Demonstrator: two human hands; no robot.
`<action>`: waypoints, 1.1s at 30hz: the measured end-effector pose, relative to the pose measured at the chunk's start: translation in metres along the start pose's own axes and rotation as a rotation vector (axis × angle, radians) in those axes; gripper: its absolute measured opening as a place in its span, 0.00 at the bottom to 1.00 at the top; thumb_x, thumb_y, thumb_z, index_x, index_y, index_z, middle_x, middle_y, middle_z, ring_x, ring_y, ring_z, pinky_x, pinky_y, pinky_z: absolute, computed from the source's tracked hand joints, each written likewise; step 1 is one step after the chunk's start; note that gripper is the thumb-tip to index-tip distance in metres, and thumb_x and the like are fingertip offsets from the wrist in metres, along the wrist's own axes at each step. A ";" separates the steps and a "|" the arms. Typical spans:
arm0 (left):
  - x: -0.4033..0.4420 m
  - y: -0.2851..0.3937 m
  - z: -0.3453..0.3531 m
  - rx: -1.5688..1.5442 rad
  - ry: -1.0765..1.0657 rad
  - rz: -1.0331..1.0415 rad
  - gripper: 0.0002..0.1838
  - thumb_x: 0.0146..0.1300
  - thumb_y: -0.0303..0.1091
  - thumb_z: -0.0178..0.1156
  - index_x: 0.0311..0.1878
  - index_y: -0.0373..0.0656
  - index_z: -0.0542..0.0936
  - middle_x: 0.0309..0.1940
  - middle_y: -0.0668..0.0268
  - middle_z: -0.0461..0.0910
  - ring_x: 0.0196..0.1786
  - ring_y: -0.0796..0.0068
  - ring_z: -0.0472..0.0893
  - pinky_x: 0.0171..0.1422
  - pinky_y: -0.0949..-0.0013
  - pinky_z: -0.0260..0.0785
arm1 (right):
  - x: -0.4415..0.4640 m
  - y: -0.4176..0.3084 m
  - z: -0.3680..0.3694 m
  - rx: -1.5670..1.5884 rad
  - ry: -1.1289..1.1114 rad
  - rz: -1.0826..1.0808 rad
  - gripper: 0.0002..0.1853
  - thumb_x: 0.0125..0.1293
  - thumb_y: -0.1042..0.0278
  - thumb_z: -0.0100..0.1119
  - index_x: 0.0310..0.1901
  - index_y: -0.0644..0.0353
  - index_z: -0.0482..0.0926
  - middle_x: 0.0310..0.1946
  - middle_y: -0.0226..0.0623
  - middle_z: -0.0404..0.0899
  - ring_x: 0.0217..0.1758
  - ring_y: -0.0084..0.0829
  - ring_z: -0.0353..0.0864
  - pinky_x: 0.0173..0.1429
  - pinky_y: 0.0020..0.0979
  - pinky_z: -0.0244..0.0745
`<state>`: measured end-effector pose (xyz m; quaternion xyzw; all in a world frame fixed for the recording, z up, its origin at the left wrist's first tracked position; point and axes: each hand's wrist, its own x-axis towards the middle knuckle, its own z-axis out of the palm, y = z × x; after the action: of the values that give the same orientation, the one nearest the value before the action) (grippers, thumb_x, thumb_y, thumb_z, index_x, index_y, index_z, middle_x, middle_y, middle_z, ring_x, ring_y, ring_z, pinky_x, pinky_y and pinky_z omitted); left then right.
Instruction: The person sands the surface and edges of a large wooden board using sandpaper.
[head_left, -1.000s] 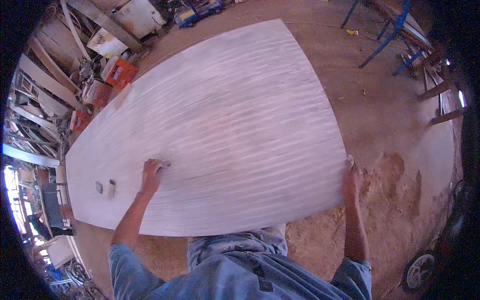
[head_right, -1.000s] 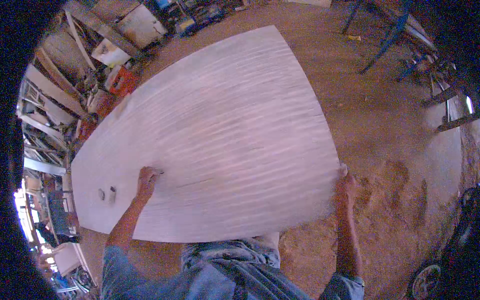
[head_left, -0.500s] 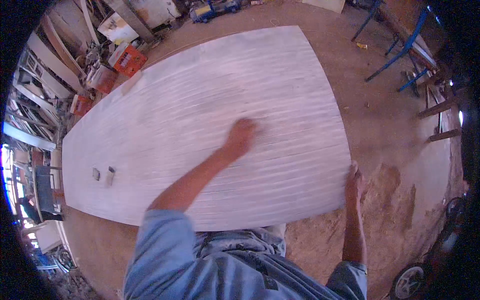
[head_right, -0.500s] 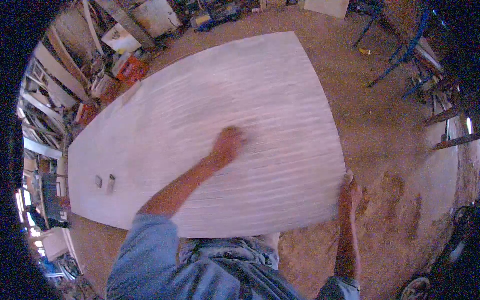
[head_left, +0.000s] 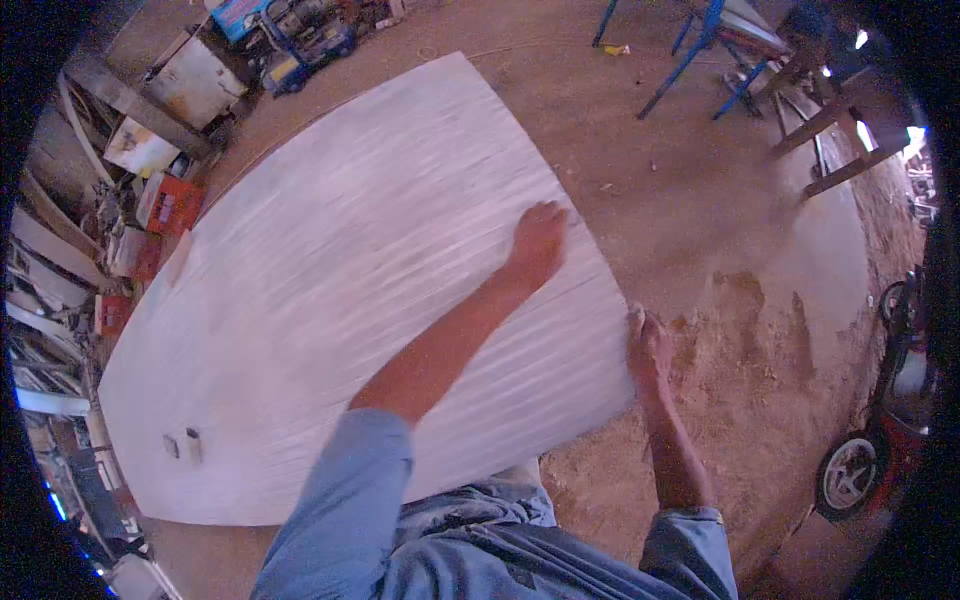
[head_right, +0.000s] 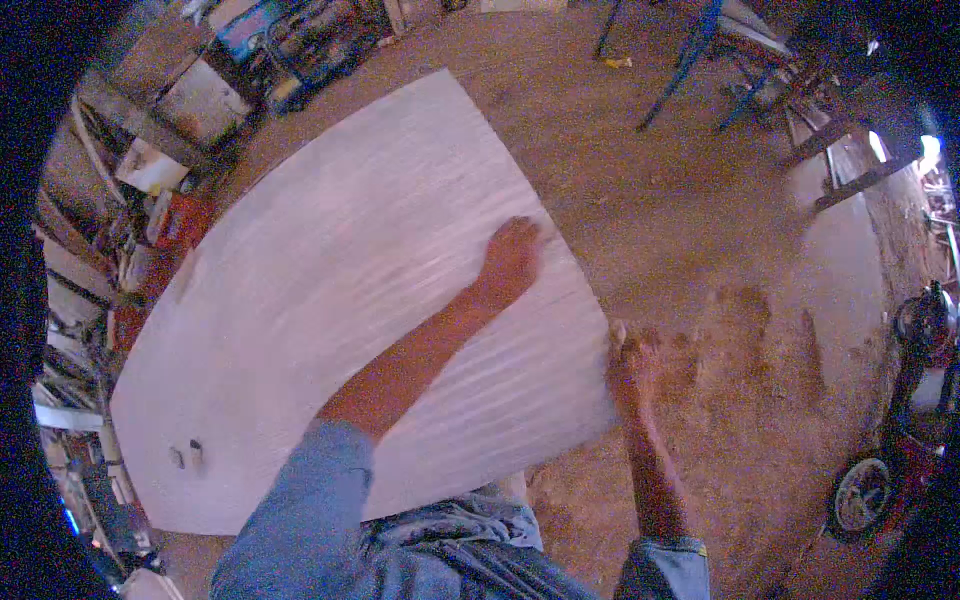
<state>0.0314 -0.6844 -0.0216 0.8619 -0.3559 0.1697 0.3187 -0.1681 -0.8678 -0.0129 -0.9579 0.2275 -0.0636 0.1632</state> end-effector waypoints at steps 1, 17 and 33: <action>0.020 0.015 0.000 -0.033 -0.053 -0.055 0.13 0.52 0.28 0.55 0.42 0.37 0.76 0.43 0.51 0.77 0.51 0.48 0.74 0.59 0.53 0.65 | 0.000 -0.005 -0.005 -0.007 0.008 -0.007 0.25 0.70 0.49 0.41 0.41 0.66 0.78 0.38 0.56 0.78 0.44 0.54 0.76 0.47 0.47 0.69; 0.032 0.011 0.018 -0.027 -0.070 0.014 0.10 0.60 0.33 0.54 0.40 0.38 0.77 0.39 0.48 0.76 0.47 0.47 0.75 0.53 0.50 0.68 | 0.001 -0.021 -0.022 0.111 -0.044 -0.042 0.23 0.71 0.54 0.39 0.38 0.67 0.78 0.34 0.55 0.78 0.41 0.55 0.75 0.48 0.46 0.68; 0.029 0.019 -0.015 0.083 -0.262 -0.091 0.13 0.51 0.29 0.56 0.42 0.39 0.77 0.41 0.52 0.76 0.49 0.50 0.75 0.56 0.50 0.67 | -0.005 -0.047 -0.039 0.116 -0.129 0.153 0.28 0.71 0.47 0.36 0.43 0.66 0.79 0.39 0.56 0.79 0.47 0.55 0.76 0.52 0.49 0.69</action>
<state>0.0372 -0.6994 0.0124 0.9045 -0.3477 0.0555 0.2408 -0.1605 -0.8370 0.0393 -0.9288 0.2850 -0.0023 0.2368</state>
